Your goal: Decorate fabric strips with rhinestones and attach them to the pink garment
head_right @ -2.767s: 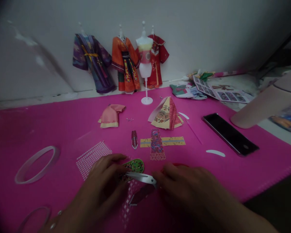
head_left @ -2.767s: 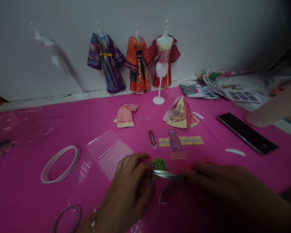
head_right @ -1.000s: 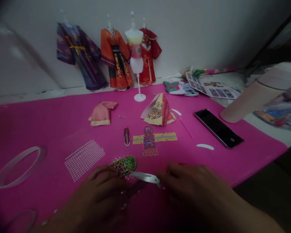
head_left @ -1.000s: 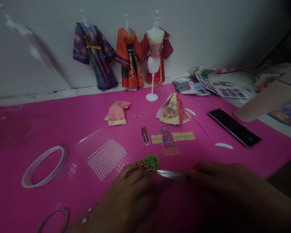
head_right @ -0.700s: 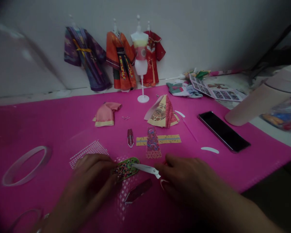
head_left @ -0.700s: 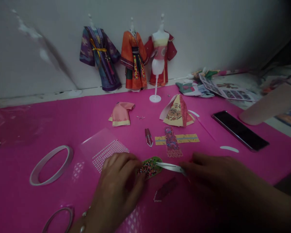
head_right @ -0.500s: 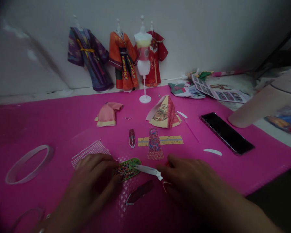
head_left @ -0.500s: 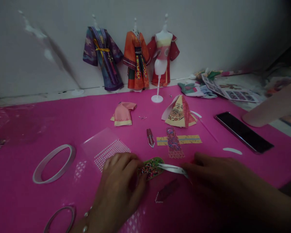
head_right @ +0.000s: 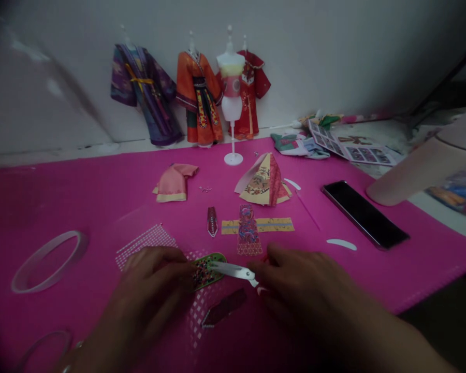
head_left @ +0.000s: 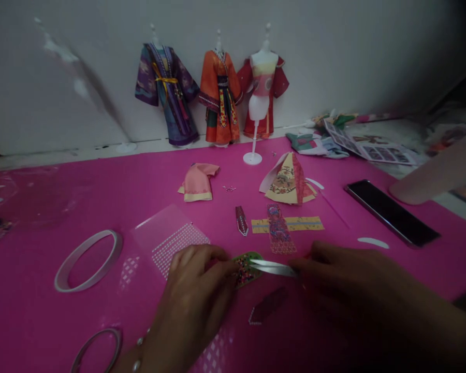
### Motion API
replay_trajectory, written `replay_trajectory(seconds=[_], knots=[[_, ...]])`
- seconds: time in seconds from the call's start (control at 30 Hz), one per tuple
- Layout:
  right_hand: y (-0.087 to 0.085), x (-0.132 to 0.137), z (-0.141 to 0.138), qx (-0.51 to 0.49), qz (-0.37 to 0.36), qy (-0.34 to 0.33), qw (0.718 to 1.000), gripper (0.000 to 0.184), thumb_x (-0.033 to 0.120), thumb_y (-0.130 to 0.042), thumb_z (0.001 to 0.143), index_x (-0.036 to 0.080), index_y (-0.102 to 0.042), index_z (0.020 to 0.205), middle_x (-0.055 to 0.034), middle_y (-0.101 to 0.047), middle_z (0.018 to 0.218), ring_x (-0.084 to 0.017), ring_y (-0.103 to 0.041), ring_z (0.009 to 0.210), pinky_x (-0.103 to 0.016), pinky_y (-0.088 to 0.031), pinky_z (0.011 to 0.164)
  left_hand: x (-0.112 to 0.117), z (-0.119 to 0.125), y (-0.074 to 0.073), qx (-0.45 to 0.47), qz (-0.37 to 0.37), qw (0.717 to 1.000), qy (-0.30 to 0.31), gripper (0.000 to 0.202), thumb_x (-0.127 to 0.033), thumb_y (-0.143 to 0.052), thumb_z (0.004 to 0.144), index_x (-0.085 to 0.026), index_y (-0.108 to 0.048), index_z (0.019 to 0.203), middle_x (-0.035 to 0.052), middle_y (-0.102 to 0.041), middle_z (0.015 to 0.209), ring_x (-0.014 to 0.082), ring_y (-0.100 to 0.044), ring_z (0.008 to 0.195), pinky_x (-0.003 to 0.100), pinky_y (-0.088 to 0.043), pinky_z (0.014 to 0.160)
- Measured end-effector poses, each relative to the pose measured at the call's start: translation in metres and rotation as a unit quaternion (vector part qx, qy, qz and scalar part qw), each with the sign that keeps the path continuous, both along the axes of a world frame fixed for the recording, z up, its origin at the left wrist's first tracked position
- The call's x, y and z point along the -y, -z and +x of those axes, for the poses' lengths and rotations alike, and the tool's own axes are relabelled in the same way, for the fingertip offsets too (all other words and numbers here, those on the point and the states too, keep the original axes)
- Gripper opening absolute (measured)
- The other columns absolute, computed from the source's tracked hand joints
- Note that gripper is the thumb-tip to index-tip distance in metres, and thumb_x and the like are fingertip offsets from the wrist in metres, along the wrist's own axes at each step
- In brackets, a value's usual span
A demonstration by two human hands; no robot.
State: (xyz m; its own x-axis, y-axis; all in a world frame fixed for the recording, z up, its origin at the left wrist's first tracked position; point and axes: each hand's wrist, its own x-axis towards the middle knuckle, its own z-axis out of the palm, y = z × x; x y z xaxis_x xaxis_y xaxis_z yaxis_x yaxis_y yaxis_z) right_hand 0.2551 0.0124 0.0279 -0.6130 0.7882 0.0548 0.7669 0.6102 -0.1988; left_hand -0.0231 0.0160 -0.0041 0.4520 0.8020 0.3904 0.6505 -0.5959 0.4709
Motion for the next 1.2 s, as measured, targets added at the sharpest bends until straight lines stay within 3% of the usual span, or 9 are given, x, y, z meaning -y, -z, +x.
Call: replay_trajectory(seconds=[0.1,0.2,0.4,0.57,0.7,0.93,1.2], knots=[[0.001,-0.005,-0.001,0.015,-0.027,0.003,1.000,0.031,0.015,-0.055,0.085,0.030,-0.063,0.110,0.0000,-0.064,0.087,-0.016,-0.062,0.065,-0.028,-0.038,0.051,0.000,0.000,0.001,-0.007,-0.004,1.000,-0.010,0.014,-0.013,-0.054,0.091,-0.021,-0.063,0.098,0.0054,-0.061,0.098,0.0227,-0.055,0.089,0.040,-0.046,0.075],[0.003,-0.013,-0.005,-0.013,0.020,0.024,0.999,0.035,0.020,-0.055,0.085,0.029,-0.063,0.118,-0.0020,-0.065,0.091,-0.017,-0.062,0.066,-0.028,-0.039,0.051,0.001,0.001,0.000,-0.014,-0.019,1.000,-0.018,0.011,-0.014,-0.054,0.091,-0.021,-0.063,0.092,0.0052,-0.061,0.095,0.0227,-0.055,0.086,0.041,-0.046,0.074],[0.007,-0.040,-0.030,-0.187,0.028,0.031,0.981,0.038,0.021,-0.056,0.086,0.026,-0.065,0.123,-0.0048,-0.070,0.099,-0.019,-0.067,0.081,-0.030,-0.051,0.067,0.002,0.006,0.000,-0.057,-0.050,0.997,-0.002,0.039,-0.012,-0.065,0.077,-0.023,-0.059,0.114,0.0053,-0.063,0.107,0.0262,-0.057,0.096,0.047,-0.045,0.083],[0.021,-0.061,-0.045,-0.290,0.028,0.017,0.957,0.035,0.020,-0.061,0.086,0.018,-0.068,0.121,-0.0048,-0.072,0.085,-0.016,-0.064,0.069,-0.027,-0.050,0.062,0.000,0.004,0.005,-0.055,-0.063,0.996,0.000,0.032,-0.010,-0.063,0.082,-0.024,-0.056,0.110,0.0033,-0.064,0.103,0.0241,-0.058,0.093,0.044,-0.046,0.081],[0.032,-0.066,-0.044,-0.347,0.052,0.014,0.936,0.033,0.021,-0.066,0.085,0.018,-0.067,0.118,-0.0050,-0.073,0.088,-0.016,-0.066,0.073,-0.029,-0.053,0.066,0.003,0.003,0.010,0.002,-0.072,0.997,-0.026,0.034,-0.013,-0.061,0.086,-0.027,-0.051,0.116,0.0037,-0.061,0.105,0.0225,-0.059,0.094,0.040,-0.050,0.080],[0.035,-0.066,-0.038,-0.374,0.045,0.041,0.925,0.034,0.028,-0.070,0.085,0.021,-0.068,0.117,-0.0092,-0.075,0.100,-0.022,-0.070,0.089,-0.037,-0.057,0.076,0.006,0.008,0.012,0.070,-0.128,0.988,-0.043,0.031,-0.017,-0.060,0.090,-0.028,-0.050,0.117,0.0032,-0.062,0.106,0.0190,-0.063,0.092,0.034,-0.056,0.077],[0.034,-0.066,-0.037,-0.380,0.058,0.031,0.923,0.034,0.023,-0.069,0.083,0.019,-0.068,0.117,-0.0086,-0.075,0.098,-0.020,-0.070,0.084,-0.036,-0.058,0.073,0.003,0.004,0.012,0.077,-0.113,0.989,-0.061,0.037,-0.021,-0.061,0.088,-0.029,-0.047,0.121,0.0025,-0.063,0.108,0.0183,-0.066,0.095,0.035,-0.059,0.080]])
